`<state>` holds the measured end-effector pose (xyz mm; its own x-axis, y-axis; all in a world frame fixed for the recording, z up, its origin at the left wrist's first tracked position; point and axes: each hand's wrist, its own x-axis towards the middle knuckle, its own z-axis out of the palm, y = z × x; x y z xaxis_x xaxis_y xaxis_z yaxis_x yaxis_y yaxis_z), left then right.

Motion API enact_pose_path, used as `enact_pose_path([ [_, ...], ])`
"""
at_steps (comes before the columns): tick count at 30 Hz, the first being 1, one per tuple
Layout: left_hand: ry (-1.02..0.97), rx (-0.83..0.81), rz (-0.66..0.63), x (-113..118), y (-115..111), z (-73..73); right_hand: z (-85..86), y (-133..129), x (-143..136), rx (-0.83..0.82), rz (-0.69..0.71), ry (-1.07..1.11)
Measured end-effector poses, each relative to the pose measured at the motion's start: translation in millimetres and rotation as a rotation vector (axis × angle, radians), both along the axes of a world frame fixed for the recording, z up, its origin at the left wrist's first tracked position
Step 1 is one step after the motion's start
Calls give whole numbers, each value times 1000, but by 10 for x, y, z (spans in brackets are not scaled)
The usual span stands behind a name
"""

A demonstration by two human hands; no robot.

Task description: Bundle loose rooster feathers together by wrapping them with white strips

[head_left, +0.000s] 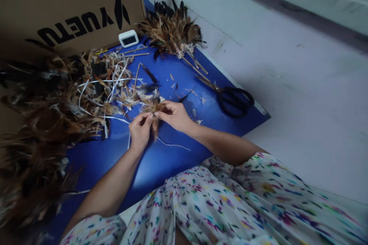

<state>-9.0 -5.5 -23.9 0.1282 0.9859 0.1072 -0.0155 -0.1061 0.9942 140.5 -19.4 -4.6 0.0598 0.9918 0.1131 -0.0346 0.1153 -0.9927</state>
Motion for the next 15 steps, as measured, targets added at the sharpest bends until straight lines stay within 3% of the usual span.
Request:
enact_pose_path([
  [8,-84,4,-50,6,22,27,60,38,57,-12,-3,45],
  [15,-256,-18,36,35,67,45,170,122,337,29,-160,-61],
])
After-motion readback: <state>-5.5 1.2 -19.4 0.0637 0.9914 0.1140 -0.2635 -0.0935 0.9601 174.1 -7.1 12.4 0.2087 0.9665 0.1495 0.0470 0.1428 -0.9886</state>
